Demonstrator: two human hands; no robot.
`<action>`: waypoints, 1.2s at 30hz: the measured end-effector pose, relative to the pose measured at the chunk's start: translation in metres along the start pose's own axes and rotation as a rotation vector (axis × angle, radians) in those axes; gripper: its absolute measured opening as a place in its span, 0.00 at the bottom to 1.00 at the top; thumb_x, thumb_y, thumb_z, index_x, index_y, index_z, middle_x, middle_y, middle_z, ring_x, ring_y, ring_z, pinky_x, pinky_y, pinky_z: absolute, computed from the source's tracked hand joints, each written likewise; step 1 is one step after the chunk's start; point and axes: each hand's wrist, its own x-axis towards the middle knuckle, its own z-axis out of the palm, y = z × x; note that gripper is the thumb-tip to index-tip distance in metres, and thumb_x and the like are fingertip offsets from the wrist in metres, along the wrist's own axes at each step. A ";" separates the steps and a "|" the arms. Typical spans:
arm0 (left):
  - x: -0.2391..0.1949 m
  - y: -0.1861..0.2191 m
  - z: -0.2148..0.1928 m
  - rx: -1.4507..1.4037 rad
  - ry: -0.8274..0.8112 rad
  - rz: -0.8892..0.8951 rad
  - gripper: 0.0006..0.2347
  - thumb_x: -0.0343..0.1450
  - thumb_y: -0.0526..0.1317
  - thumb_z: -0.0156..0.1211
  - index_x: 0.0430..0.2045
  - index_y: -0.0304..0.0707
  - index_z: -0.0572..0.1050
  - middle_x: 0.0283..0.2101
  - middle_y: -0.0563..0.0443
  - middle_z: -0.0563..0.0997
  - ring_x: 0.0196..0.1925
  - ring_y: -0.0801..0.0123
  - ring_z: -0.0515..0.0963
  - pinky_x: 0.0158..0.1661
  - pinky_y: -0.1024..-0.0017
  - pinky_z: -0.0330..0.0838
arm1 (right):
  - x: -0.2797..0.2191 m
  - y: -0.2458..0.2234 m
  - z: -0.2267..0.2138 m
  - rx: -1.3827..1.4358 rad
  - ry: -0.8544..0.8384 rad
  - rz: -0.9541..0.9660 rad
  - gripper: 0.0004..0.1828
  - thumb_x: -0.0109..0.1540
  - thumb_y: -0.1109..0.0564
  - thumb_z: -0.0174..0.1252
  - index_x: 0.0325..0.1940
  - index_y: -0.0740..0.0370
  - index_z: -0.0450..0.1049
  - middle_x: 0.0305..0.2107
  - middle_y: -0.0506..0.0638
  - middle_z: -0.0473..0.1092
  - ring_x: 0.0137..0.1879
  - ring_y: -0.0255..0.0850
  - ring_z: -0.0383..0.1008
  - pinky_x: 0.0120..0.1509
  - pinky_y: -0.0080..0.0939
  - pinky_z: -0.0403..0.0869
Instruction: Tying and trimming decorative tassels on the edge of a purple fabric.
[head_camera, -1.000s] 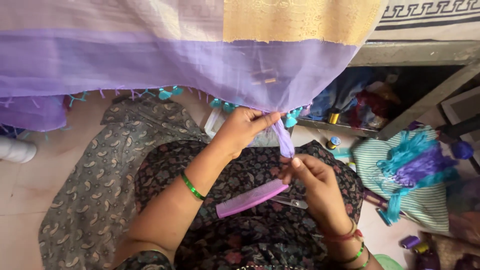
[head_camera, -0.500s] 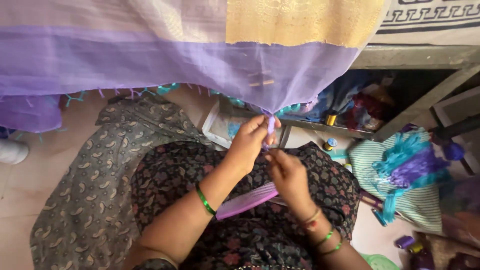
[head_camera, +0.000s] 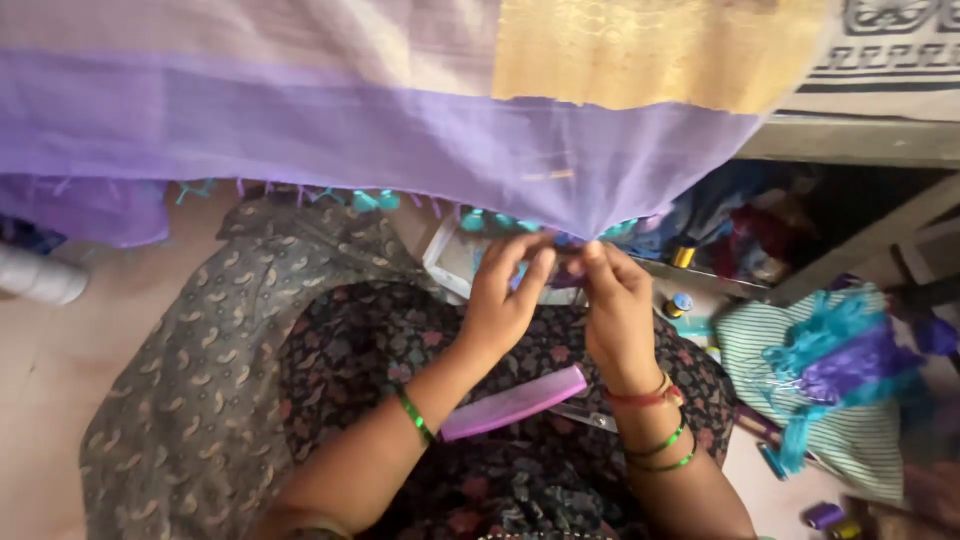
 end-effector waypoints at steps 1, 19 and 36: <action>0.007 0.000 0.000 0.009 0.008 -0.008 0.08 0.78 0.39 0.58 0.42 0.32 0.78 0.40 0.50 0.82 0.42 0.72 0.79 0.43 0.73 0.71 | -0.004 0.005 0.004 0.003 -0.010 0.010 0.13 0.70 0.54 0.56 0.42 0.67 0.78 0.32 0.45 0.72 0.39 0.31 0.69 0.45 0.31 0.68; -0.003 0.006 0.003 0.044 0.011 0.009 0.06 0.72 0.37 0.64 0.34 0.33 0.80 0.38 0.46 0.81 0.46 0.59 0.80 0.48 0.66 0.73 | 0.009 0.013 0.001 0.049 -0.021 -0.024 0.11 0.71 0.55 0.57 0.39 0.64 0.75 0.33 0.43 0.72 0.38 0.30 0.66 0.44 0.31 0.66; 0.052 -0.027 0.000 -0.567 -0.496 -0.556 0.10 0.72 0.39 0.63 0.36 0.27 0.84 0.39 0.48 0.86 0.43 0.72 0.82 0.50 0.73 0.74 | -0.090 0.100 -0.046 -0.818 -0.466 0.138 0.13 0.61 0.53 0.57 0.45 0.61 0.79 0.37 0.51 0.80 0.46 0.43 0.81 0.55 0.45 0.78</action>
